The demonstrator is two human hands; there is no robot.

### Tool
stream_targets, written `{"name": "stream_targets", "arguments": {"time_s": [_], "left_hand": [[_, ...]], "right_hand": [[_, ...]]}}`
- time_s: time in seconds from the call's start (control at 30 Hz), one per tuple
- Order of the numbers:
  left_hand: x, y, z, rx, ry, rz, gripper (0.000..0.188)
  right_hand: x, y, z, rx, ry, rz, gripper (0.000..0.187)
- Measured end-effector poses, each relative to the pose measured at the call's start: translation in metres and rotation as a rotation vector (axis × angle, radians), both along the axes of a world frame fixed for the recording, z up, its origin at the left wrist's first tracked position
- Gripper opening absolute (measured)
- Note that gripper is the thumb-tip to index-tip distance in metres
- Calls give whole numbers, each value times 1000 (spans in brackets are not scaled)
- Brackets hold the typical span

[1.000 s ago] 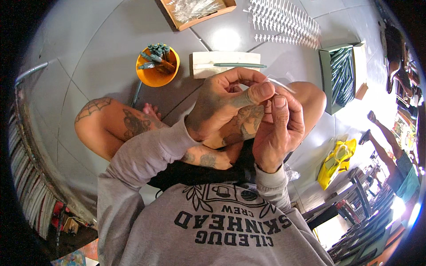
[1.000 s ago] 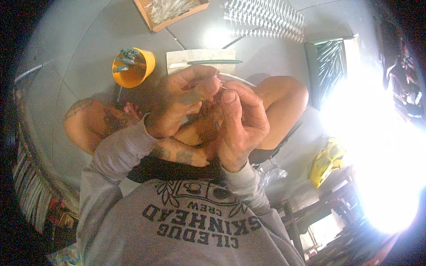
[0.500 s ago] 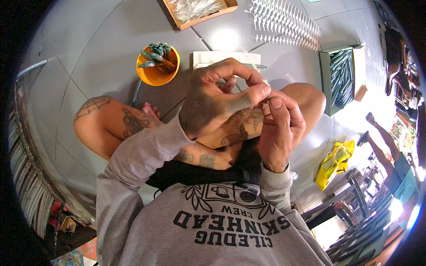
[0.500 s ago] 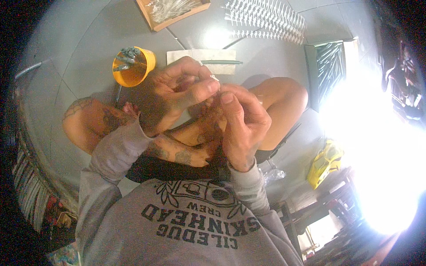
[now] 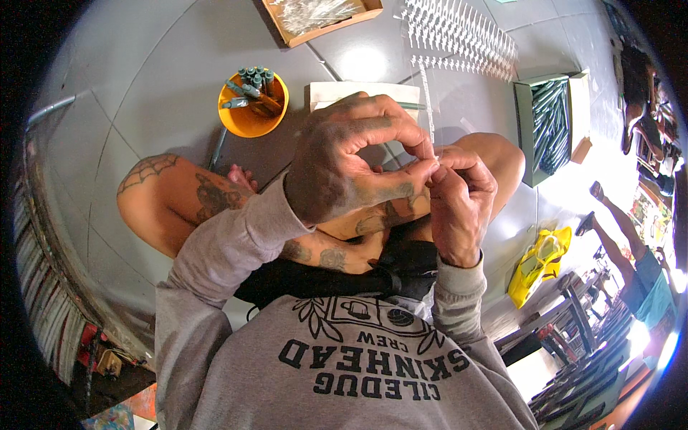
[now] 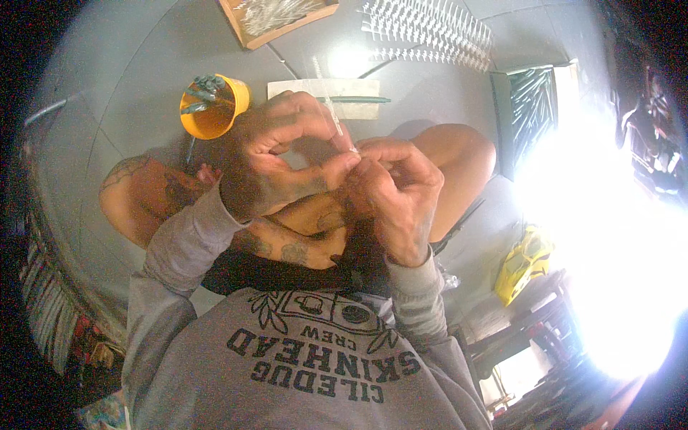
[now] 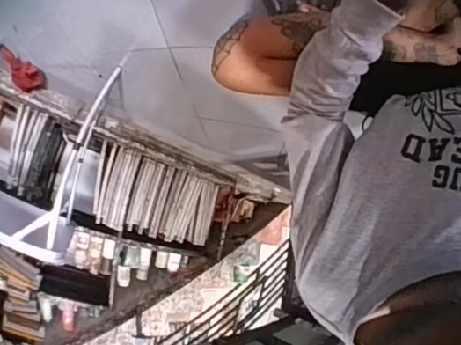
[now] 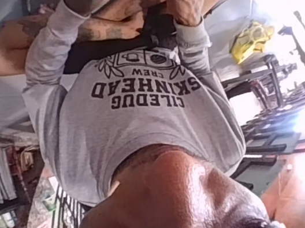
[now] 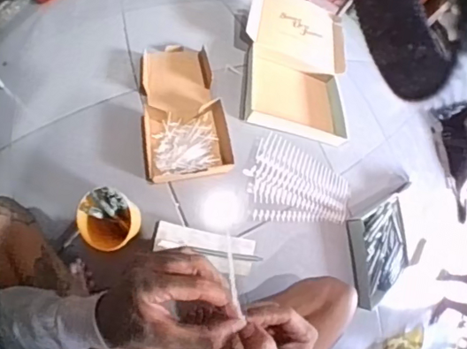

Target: The person sits on the floor and assembles small white plastic clips onto a metal rod, then slides a green plastic sleeve over the end of the rod and uses scissors to trim the sleeve.

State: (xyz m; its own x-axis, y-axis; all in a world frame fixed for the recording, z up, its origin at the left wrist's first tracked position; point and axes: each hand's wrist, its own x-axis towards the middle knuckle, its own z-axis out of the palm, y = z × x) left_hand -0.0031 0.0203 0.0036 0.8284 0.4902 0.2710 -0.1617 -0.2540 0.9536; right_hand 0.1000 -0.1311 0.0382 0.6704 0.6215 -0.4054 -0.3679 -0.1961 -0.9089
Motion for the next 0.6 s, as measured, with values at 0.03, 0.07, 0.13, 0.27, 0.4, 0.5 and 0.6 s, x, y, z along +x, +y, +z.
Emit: {"name": "stream_targets", "arguments": {"time_s": [0.03, 0.07, 0.13, 0.27, 0.4, 0.5, 0.6], "left_hand": [[-1, -1, 0, -7, 12, -20, 15], [-2, -3, 1, -14, 23, -41, 15], [-3, -4, 1, -133, 19, -87, 14], [-6, -3, 3, -585, 61, -212, 11], [-11, 0, -4, -704, 172, -213, 17], [-12, 1, -5, -674, 152, -218, 15], [-12, 8, 1, -612, 184, -276, 8]], "right_hand": [[0, 1, 2, -14, -24, 10, 7], [0, 0, 4, -28, -49, 21, 7], [0, -3, 4, -39, -59, 49, 8], [0, -5, 4, 26, 45, 84, 12], [-8, 2, 10, 181, 233, 75, 15], [-7, 2, 10, 183, 268, 83, 14], [-7, 0, 9, 179, 256, 94, 14]]}}
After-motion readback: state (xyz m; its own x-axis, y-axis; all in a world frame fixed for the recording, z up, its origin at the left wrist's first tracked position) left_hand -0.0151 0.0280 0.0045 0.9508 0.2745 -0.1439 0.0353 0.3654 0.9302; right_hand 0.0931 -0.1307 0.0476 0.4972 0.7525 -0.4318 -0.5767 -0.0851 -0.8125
